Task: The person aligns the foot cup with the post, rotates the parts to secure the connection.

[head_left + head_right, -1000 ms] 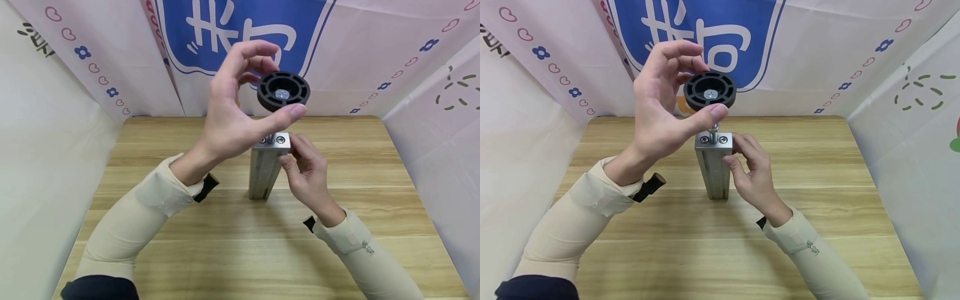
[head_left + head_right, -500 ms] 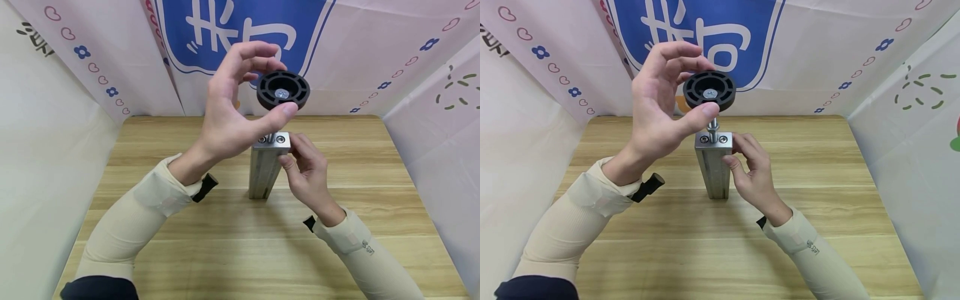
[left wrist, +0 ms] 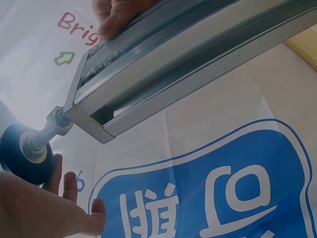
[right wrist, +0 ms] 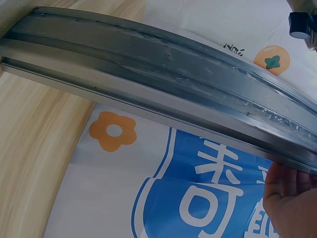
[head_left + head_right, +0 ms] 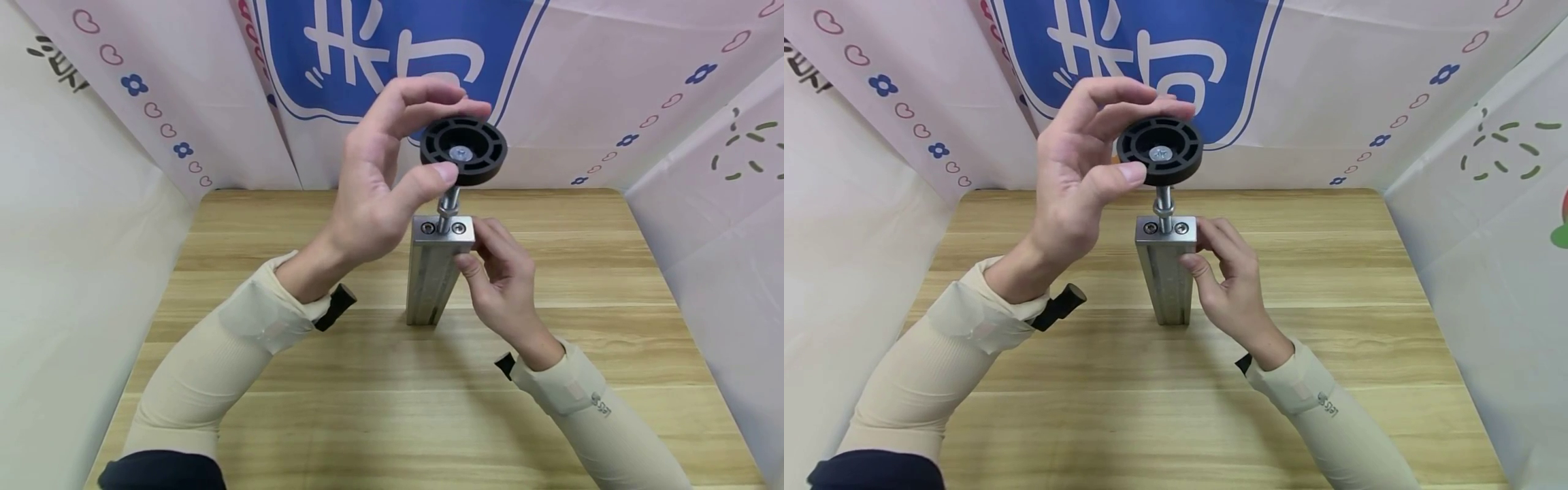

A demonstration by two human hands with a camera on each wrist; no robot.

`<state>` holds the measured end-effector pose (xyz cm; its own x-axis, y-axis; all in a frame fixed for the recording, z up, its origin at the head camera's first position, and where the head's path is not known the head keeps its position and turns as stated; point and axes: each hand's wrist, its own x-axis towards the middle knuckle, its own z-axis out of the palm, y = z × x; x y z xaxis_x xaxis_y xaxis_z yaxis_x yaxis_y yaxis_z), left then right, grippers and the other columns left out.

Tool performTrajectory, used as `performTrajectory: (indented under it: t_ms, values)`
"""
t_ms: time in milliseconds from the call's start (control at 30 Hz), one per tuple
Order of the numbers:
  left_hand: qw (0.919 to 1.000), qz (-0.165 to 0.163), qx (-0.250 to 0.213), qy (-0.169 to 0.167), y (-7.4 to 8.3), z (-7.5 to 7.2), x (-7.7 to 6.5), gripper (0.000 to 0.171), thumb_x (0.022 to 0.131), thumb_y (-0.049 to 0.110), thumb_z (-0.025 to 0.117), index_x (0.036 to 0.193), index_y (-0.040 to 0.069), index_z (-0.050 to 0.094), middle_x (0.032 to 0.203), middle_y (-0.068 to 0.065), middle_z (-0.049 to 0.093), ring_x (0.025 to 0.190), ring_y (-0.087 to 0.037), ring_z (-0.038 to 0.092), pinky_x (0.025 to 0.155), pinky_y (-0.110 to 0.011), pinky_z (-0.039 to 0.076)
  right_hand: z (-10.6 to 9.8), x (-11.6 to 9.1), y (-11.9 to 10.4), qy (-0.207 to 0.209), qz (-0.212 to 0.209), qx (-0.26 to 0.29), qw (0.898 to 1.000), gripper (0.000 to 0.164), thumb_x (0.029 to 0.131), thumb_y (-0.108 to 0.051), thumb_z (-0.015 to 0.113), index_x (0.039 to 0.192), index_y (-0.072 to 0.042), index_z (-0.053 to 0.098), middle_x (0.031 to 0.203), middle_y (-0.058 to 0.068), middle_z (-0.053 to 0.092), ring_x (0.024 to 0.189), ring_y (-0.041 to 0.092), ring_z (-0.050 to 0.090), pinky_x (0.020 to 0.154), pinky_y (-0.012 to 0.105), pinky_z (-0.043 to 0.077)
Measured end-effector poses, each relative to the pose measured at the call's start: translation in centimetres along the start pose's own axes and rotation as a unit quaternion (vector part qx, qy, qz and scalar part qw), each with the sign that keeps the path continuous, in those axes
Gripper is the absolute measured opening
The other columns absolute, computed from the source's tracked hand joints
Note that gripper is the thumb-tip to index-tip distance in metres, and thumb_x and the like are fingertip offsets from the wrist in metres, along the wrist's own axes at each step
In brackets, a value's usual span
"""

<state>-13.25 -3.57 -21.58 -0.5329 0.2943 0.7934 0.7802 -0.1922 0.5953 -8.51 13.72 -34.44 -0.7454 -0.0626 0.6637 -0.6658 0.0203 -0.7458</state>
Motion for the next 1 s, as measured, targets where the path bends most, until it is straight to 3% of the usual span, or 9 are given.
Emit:
performTrajectory:
  t_ms: [233,567,1000]
  values:
    - [0.9988,-0.017,0.042,0.018,0.23,-0.02,-0.12,0.059,0.084,0.021,0.062,0.128,-0.016,0.053,0.127,-0.029,0.066,0.124,-0.022,0.063,0.116,-0.039,0.042,0.03,0.01,0.02,0.0,-0.004,0.004,1.0,0.057,0.099,-0.027,0.069,0.132,0.019,0.06,0.115,-0.005,0.066,0.097,0.011,0.061,0.086,0.021,0.055]
    - [0.9878,-0.046,0.143,0.042,0.67,-0.02,-0.29,0.077,0.071,0.023,0.092,0.133,-0.006,0.057,0.13,-0.015,0.065,0.122,-0.009,0.057,0.107,-0.031,0.042,0.01,-0.05,0.09,-0.002,-0.005,0.005,1.0,0.061,0.099,-0.03,0.069,0.133,0.02,0.059,0.115,-0.005,0.065,0.097,0.011,0.059,0.086,0.02,0.054]
    - [0.9887,-0.033,0.14,0.043,0.43,-0.14,-0.39,0.071,0.074,0.023,0.09,0.131,-0.006,0.059,0.117,-0.015,0.069,0.113,-0.012,0.061,0.105,-0.033,0.04,0.02,-0.09,0.08,-0.001,-0.007,0.012,1.0,0.06,0.099,-0.029,0.069,0.133,0.02,0.059,0.114,-0.006,0.066,0.097,0.009,0.06,0.086,0.02,0.054]
